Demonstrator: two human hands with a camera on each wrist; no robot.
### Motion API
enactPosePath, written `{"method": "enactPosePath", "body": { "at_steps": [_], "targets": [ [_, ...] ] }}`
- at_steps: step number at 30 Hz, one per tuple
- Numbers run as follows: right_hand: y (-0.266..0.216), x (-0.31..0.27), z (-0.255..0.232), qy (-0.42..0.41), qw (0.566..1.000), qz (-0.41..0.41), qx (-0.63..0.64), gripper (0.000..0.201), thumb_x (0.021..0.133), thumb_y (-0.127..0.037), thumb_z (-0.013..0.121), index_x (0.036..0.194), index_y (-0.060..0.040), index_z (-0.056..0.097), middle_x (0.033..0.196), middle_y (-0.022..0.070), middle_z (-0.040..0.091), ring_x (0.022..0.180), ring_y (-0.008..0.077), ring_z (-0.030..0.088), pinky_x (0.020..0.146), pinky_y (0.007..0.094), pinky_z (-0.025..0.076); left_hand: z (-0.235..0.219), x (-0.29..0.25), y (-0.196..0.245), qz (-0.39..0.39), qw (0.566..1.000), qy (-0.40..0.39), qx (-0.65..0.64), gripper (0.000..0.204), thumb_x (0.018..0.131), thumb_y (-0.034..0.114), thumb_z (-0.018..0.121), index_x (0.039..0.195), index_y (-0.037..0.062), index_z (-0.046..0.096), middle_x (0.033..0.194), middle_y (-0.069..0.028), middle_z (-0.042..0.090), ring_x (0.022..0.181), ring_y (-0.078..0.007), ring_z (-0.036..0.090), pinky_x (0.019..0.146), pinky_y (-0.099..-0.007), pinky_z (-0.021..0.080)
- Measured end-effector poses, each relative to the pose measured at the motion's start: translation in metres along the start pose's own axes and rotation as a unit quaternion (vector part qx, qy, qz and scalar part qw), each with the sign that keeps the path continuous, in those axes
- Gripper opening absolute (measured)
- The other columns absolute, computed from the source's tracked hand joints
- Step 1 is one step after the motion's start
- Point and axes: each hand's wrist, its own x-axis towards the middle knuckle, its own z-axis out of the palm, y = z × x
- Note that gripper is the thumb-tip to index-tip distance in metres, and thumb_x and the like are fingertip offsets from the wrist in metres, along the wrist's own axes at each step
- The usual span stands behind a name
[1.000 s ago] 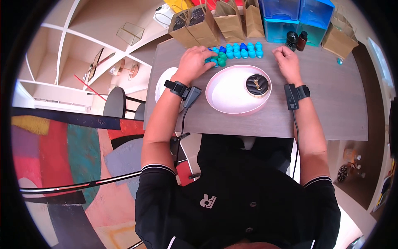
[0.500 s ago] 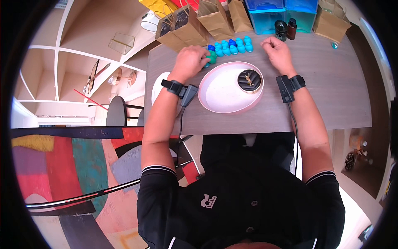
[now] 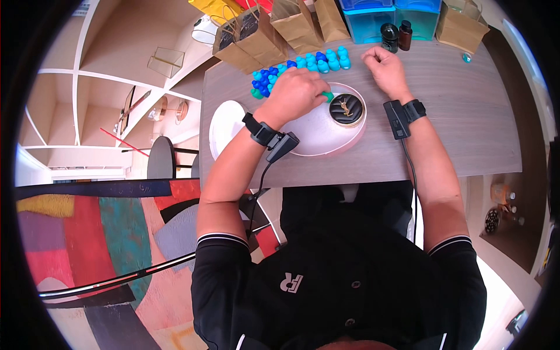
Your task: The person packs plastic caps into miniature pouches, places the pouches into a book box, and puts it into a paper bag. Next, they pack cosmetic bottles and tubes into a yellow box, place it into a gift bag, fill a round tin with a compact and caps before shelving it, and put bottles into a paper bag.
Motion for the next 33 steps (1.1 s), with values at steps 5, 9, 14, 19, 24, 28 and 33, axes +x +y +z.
{"method": "enactPosePath", "body": {
  "at_steps": [5, 9, 14, 19, 24, 28, 33],
  "targets": [
    [0.003, 0.0, 0.001, -0.02, 0.999, 0.016, 0.027, 0.018, 0.091, -0.02, 0.067, 0.093, -0.0019, 0.071, 0.076, 0.0001, 0.065, 0.069, 0.0083, 0.055, 0.064, 0.0266, 0.045, -0.002, -0.002, -0.002, -0.011, 1.0, 0.017, 0.013, 0.017, 0.078, 0.019, 0.078, 0.094, 0.0136, 0.074, 0.082, -0.0042, 0.066, 0.082, -0.0257, 0.064, 0.077, -0.0394, 0.05],
    [0.008, 0.002, 0.002, -0.017, 1.0, 0.013, 0.02, 0.018, 0.091, -0.019, 0.067, 0.093, -0.0019, 0.071, 0.075, 0.0001, 0.065, 0.069, 0.0084, 0.055, 0.064, 0.0269, 0.045, -0.028, -0.023, -0.035, -0.097, 0.992, 0.076, -0.019, 0.017, 0.083, 0.016, 0.076, 0.099, 0.0107, 0.074, 0.089, -0.0064, 0.068, 0.08, -0.0266, 0.066, 0.072, -0.0392, 0.053],
    [0.012, 0.003, 0.003, -0.017, 0.999, 0.016, 0.022, 0.019, 0.091, -0.02, 0.066, 0.093, -0.0022, 0.072, 0.075, 0.0008, 0.066, 0.069, 0.0091, 0.056, 0.064, 0.0274, 0.046, -0.034, -0.052, -0.064, -0.217, 0.976, 0.006, 0.009, 0.022, 0.082, 0.017, 0.076, 0.103, 0.0107, 0.075, 0.088, -0.008, 0.068, 0.081, -0.0267, 0.067, 0.073, -0.0394, 0.054],
    [0.009, 0.002, 0.001, -0.013, 1.0, 0.018, -0.005, 0.02, 0.091, -0.022, 0.066, 0.094, -0.003, 0.072, 0.078, 0.0015, 0.068, 0.07, 0.0102, 0.058, 0.066, 0.0277, 0.047, -0.015, -0.057, -0.071, -0.184, 0.983, -0.017, 0.019, 0.024, 0.078, 0.018, 0.078, 0.101, 0.0123, 0.075, 0.088, -0.0082, 0.068, 0.084, -0.0284, 0.067, 0.074, -0.0414, 0.054],
    [0.008, 0.002, 0.0, -0.014, 1.0, 0.003, -0.008, 0.02, 0.091, -0.022, 0.066, 0.094, -0.0031, 0.072, 0.078, 0.0024, 0.069, 0.07, 0.0111, 0.059, 0.066, 0.0281, 0.047, -0.002, -0.055, -0.079, -0.168, 0.984, -0.018, 0.05, 0.02, 0.078, 0.017, 0.078, 0.096, 0.0099, 0.074, 0.087, -0.0085, 0.069, 0.084, -0.0309, 0.066, 0.074, -0.0435, 0.052],
    [0.005, 0.002, -0.001, -0.017, 1.0, 0.01, -0.01, 0.021, 0.091, -0.022, 0.066, 0.093, -0.0023, 0.071, 0.078, 0.0034, 0.069, 0.07, 0.0109, 0.059, 0.067, 0.0279, 0.047, -0.003, -0.053, -0.076, -0.18, 0.983, -0.023, 0.036, 0.015, 0.076, 0.016, 0.076, 0.09, 0.0099, 0.073, 0.086, -0.0083, 0.069, 0.087, -0.0309, 0.066, 0.077, -0.0438, 0.053],
    [-0.002, -0.001, -0.002, -0.025, 0.999, 0.023, -0.03, 0.022, 0.091, -0.023, 0.066, 0.092, -0.0017, 0.07, 0.078, 0.0036, 0.068, 0.07, 0.0109, 0.059, 0.067, 0.0282, 0.047, -0.005, -0.053, -0.075, -0.19, 0.981, -0.03, 0.005, 0.015, 0.076, 0.014, 0.076, 0.088, 0.0085, 0.071, 0.087, -0.0094, 0.069, 0.086, -0.0314, 0.067, 0.076, -0.044, 0.052]
  ]
}}
